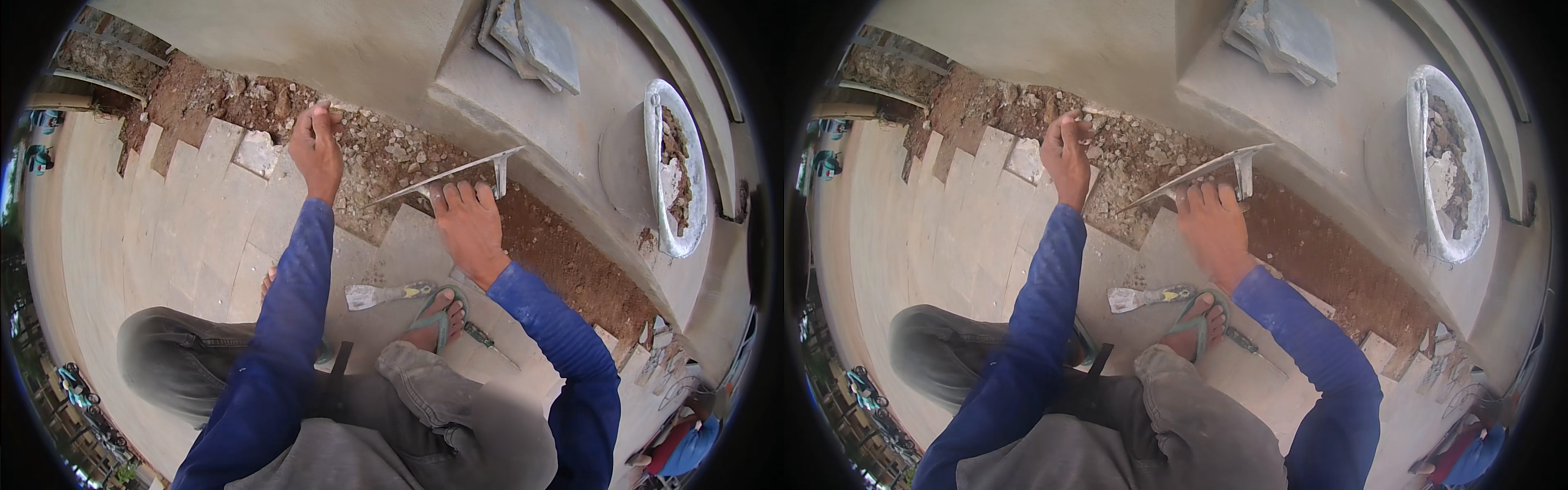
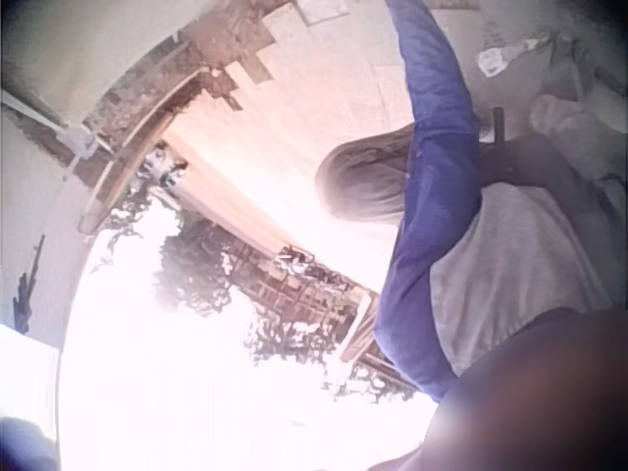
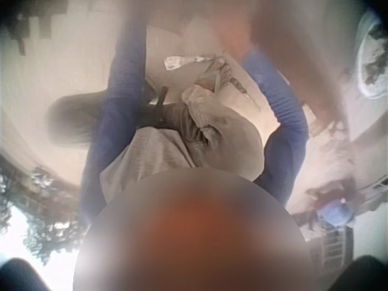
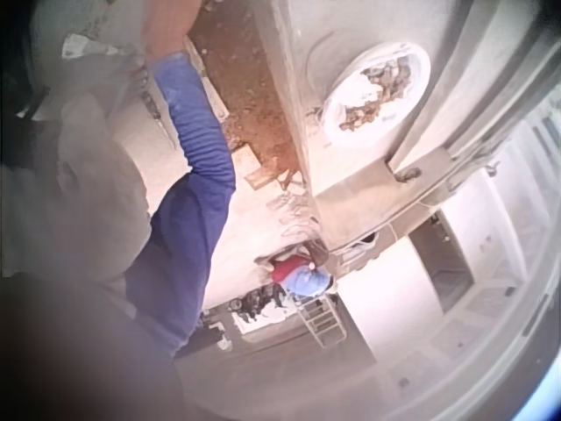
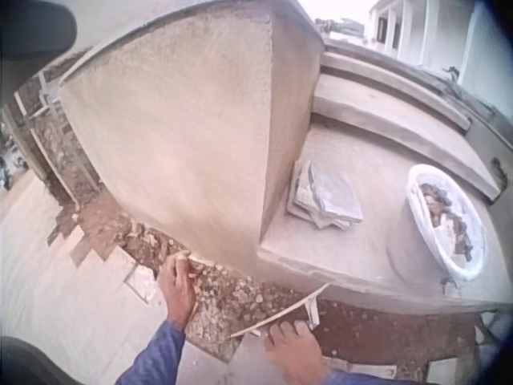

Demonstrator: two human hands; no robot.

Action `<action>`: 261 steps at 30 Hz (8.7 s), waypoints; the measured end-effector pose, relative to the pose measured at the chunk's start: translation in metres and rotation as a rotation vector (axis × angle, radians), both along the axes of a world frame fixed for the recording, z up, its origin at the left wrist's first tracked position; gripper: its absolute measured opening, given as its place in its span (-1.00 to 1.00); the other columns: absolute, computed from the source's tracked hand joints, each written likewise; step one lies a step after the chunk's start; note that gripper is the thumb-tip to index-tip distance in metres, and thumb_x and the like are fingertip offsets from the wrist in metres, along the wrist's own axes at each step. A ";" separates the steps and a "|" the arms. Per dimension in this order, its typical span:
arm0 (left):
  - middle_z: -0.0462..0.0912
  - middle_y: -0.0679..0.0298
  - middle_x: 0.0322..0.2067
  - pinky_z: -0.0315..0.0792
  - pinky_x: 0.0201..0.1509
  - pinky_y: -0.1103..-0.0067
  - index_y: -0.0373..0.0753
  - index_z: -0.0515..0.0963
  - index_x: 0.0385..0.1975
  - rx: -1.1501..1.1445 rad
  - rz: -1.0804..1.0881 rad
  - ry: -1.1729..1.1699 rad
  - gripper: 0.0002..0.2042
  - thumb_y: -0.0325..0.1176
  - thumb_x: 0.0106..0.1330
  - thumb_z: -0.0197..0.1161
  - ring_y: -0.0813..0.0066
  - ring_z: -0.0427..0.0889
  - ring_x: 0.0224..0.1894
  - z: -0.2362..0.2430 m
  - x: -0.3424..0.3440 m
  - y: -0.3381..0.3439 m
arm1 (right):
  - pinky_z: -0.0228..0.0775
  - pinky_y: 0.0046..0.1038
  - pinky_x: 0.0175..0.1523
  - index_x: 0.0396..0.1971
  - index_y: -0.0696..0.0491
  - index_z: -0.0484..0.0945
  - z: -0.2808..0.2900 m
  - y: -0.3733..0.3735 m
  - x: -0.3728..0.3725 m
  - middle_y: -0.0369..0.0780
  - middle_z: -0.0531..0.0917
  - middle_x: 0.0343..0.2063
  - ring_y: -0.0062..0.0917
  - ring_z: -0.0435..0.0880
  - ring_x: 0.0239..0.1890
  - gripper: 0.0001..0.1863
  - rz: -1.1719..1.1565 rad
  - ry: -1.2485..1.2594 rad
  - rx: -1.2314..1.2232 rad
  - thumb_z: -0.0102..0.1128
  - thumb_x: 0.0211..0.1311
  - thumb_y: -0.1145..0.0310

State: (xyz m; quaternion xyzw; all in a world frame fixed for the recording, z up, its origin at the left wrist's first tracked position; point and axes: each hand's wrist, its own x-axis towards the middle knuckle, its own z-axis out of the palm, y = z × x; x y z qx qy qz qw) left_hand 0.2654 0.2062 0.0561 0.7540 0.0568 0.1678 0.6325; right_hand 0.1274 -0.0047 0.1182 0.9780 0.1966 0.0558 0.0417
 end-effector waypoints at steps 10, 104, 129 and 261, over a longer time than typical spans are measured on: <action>0.65 0.11 -0.59 0.49 -0.36 0.35 -0.24 0.65 -0.35 0.649 -0.541 0.084 -0.57 0.03 0.44 0.08 0.09 0.66 -0.50 0.031 0.031 0.001 | 0.23 -0.34 -0.04 -0.03 0.12 0.58 0.031 -0.044 -0.050 -0.22 0.60 -0.36 -0.41 0.58 -0.20 -0.63 -0.453 0.061 0.050 0.16 0.13 0.39; 0.69 -0.13 -0.16 0.54 -0.02 0.33 -0.37 0.52 0.08 1.193 -0.455 0.578 -0.57 -0.18 0.35 0.19 0.04 0.70 -0.10 -0.014 0.144 0.475 | 0.21 -0.45 -0.47 -0.65 0.09 0.31 -0.118 0.219 0.119 -0.28 0.40 -0.73 -0.57 0.37 -0.63 -0.51 -0.876 -0.792 1.770 -0.17 0.48 0.11; 0.68 -0.11 -0.13 0.54 -0.03 0.33 -0.35 0.48 0.13 1.171 -0.367 0.455 -0.52 -0.09 0.39 0.18 0.04 0.69 -0.08 0.002 0.155 0.492 | 0.19 -0.51 -0.57 -0.52 0.09 0.36 -0.096 0.209 0.106 -0.25 0.39 -0.70 -0.59 0.35 -0.68 -0.69 -0.701 -0.851 2.032 -0.18 0.38 0.24; 0.53 -0.08 0.14 0.34 0.30 0.24 -0.20 0.30 0.33 1.150 -0.586 0.209 -0.37 0.17 0.45 -0.04 0.01 0.46 0.25 -0.096 0.198 0.382 | 0.08 -0.56 -0.66 -0.64 0.12 0.32 -0.068 0.141 0.064 -0.24 0.36 -0.76 -0.59 0.31 -0.77 -0.38 -0.489 -0.127 1.688 -0.08 0.36 -0.16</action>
